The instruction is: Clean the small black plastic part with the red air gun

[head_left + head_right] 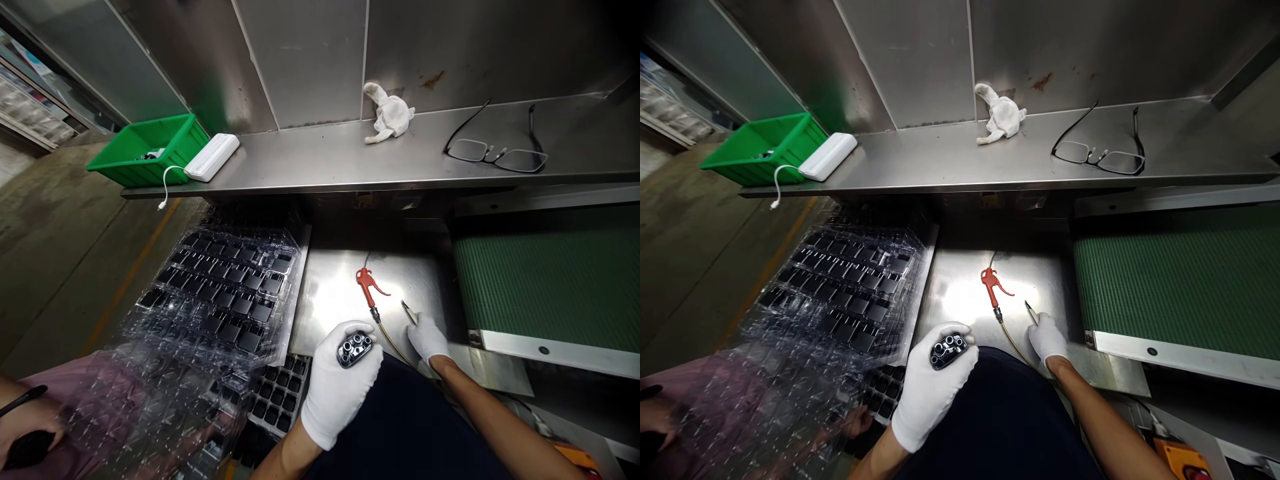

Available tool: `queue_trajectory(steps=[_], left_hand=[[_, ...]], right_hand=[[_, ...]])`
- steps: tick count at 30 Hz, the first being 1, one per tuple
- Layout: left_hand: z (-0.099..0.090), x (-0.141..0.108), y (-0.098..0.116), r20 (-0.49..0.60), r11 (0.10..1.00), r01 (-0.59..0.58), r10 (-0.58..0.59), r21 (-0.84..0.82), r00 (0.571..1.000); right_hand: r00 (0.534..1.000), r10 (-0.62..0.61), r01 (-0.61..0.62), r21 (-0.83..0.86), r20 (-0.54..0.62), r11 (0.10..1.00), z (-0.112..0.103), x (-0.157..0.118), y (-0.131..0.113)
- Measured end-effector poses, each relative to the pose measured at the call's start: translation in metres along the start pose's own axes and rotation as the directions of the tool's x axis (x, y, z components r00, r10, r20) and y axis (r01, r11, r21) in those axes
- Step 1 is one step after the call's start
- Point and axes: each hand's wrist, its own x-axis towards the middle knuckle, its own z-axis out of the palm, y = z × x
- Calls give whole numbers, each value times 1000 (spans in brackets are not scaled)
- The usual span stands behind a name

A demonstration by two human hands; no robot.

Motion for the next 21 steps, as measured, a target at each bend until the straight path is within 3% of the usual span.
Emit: queue_trajectory(steps=[6,13,21], left_hand=[[0,1,-2,1,1000,-7,7,12,1000],[-2,1,-2,5,990,-105,105,97,994],[-2,2,4,-3,999,-41,41,30,999]], right_hand=[[1000,-1,1,4,-2,1000,0,-1,0],[1000,-2,2,-2,-1,1000,-1,-1,0],[1000,-7,7,-7,0,1000,-1,-1,0]])
